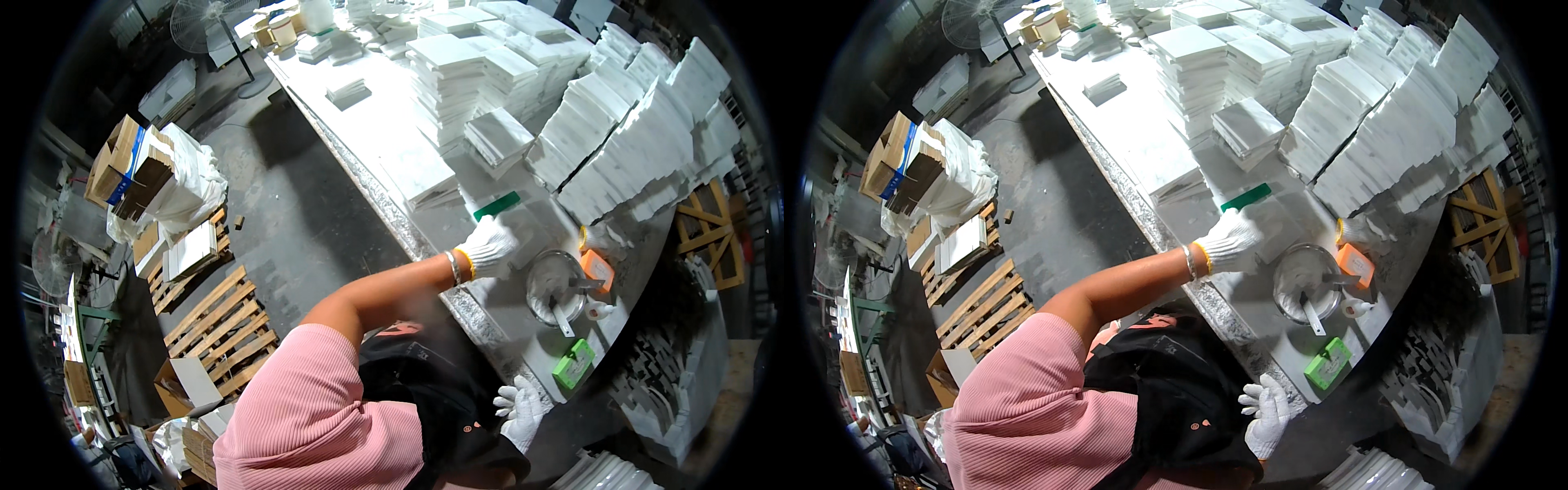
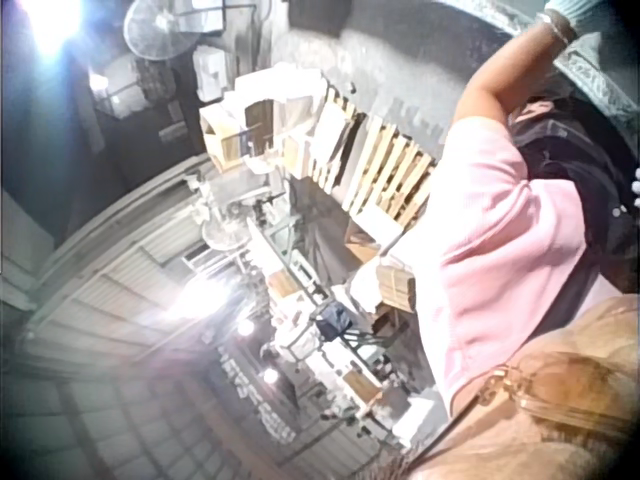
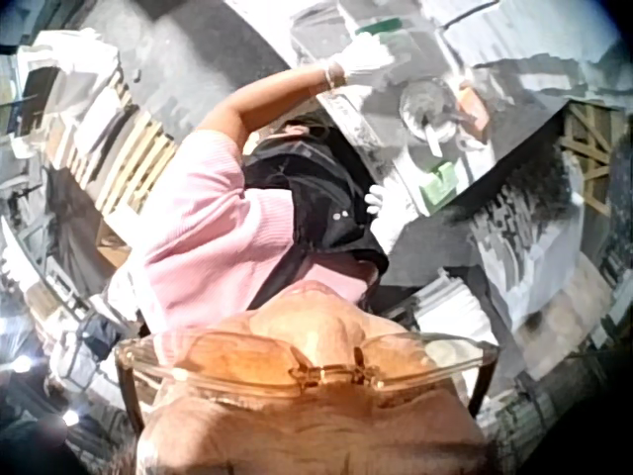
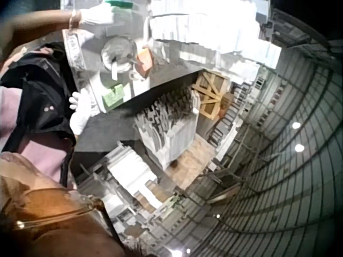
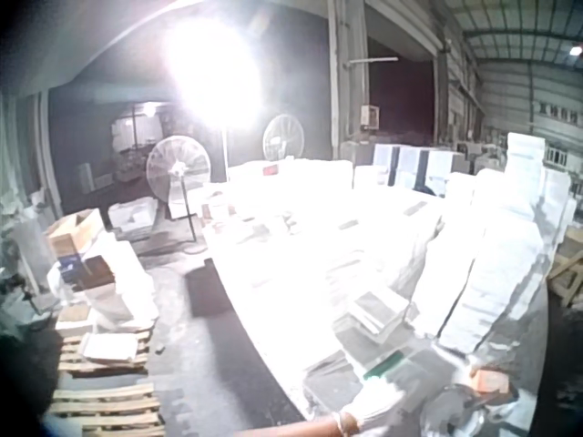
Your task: The person applies a white paste to the edges of white rectangular tiles using a small spatula, then smooths the edges with a green block. The person repeats this process on multiple tiles, stacking the finished ones on the table.
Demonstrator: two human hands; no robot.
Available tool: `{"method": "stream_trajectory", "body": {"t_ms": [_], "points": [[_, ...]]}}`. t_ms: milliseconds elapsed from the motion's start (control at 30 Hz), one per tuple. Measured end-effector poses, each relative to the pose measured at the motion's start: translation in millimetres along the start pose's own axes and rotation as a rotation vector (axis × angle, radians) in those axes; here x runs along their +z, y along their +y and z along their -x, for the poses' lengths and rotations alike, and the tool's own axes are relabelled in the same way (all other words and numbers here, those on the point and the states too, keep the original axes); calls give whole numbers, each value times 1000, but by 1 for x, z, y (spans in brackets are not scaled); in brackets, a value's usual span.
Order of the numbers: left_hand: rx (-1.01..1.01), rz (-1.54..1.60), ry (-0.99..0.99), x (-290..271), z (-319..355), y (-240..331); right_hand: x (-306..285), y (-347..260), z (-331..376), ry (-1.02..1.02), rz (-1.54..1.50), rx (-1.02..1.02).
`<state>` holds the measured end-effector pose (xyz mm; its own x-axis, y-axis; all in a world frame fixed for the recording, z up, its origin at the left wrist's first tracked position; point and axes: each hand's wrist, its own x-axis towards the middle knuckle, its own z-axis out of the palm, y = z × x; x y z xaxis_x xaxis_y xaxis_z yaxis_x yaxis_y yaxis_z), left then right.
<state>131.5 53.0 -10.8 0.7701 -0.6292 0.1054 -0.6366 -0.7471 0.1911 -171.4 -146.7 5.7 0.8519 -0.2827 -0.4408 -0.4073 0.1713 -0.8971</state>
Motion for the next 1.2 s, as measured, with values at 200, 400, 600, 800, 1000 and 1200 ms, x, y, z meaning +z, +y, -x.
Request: {"method": "stream_trajectory", "body": {"t_ms": [200,400,600,800,1000,1200], "points": [[134,-217,116,21,-29,-24,4,-6,2,-7,6,-28],[326,3,-68,-18,-54,-28,5,-15,5,33,-3,-16],[173,62,31,-20,-40,-35,7,-16,7,0,-18,-47],[18,197,12,-29,-22,-32,5,-17,12,42,-2,-15],[-153,304,128,-36,-9,-33,11,-23,9,7,-15,-50],[125,474,314,-72,42,30,17,-31,5,-27,-136,-53]]}}
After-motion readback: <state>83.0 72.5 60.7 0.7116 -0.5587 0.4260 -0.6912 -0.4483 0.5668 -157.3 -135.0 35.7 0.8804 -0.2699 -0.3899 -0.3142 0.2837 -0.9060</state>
